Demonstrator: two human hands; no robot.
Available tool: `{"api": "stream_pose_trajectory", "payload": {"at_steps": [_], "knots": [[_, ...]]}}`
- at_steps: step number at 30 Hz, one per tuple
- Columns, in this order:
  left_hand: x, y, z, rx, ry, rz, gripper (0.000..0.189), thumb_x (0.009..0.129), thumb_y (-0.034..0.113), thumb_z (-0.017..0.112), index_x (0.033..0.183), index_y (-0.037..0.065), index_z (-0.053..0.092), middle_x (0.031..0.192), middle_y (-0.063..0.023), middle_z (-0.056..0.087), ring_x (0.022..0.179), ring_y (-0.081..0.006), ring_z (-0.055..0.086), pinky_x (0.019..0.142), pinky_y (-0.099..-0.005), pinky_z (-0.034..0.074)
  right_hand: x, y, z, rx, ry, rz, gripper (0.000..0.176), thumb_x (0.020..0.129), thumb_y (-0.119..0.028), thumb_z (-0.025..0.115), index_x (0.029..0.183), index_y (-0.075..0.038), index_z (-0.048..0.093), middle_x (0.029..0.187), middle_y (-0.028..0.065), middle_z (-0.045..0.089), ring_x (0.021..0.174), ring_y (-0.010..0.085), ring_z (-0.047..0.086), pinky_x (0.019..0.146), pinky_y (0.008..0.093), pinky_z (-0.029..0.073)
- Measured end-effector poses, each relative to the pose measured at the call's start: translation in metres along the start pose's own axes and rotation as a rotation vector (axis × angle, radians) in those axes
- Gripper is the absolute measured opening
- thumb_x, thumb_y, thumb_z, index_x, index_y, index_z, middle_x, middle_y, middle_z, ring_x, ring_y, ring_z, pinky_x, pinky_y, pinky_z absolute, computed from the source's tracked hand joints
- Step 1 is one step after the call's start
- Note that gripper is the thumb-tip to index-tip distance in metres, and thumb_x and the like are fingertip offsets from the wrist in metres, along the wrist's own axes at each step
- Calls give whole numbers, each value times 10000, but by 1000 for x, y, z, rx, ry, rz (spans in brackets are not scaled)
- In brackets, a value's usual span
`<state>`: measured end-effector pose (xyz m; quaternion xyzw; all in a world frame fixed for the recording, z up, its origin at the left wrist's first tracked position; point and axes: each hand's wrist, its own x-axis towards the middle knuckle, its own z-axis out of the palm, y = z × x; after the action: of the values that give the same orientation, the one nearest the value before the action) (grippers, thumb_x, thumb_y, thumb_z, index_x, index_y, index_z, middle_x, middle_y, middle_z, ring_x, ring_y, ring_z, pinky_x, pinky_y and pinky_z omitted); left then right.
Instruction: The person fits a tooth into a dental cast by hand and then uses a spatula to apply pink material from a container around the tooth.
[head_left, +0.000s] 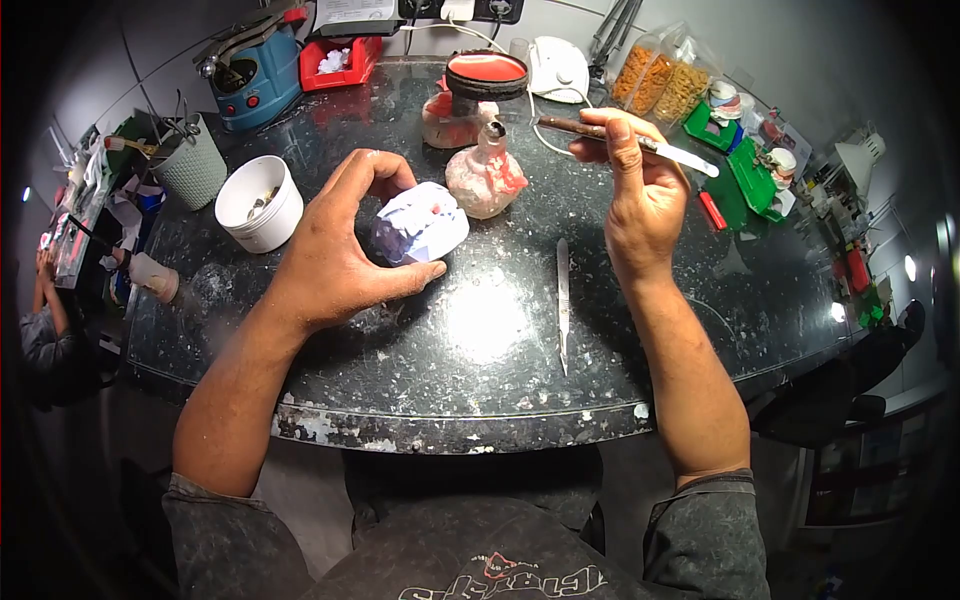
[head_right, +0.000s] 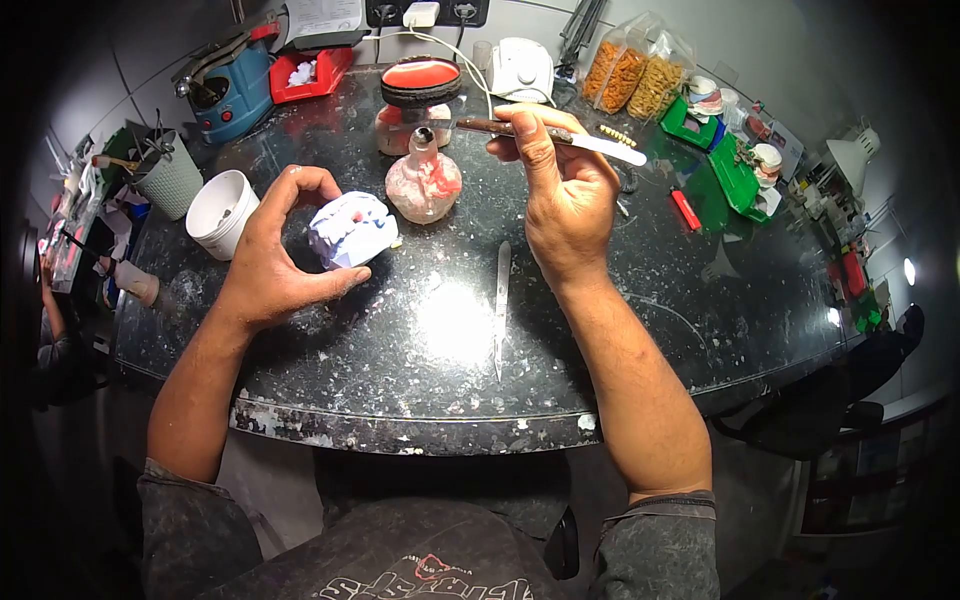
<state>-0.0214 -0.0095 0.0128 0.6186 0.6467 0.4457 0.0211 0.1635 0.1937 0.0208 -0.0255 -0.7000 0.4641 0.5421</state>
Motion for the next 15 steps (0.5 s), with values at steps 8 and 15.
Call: {"api": "stream_pose_trajectory", "payload": {"at_steps": [8,15], "knots": [[0,0,1,7,6,-15,705,597,206,918,1168,50,536,1100,-54,550,1054,-165,568,977,-315,458,0,-2,0,-24,-7,1,249,1038,-238,600,1103,-27,714,987,52,723,872,130,684,810,261,541],[0,0,0,-9,2,-20,700,597,219,913,1159,51,531,1091,-52,540,1042,-164,557,970,-313,455,-1,-3,2,-28,0,-15,243,1037,-228,603,1095,-17,709,974,56,728,848,131,688,795,261,545]]}}
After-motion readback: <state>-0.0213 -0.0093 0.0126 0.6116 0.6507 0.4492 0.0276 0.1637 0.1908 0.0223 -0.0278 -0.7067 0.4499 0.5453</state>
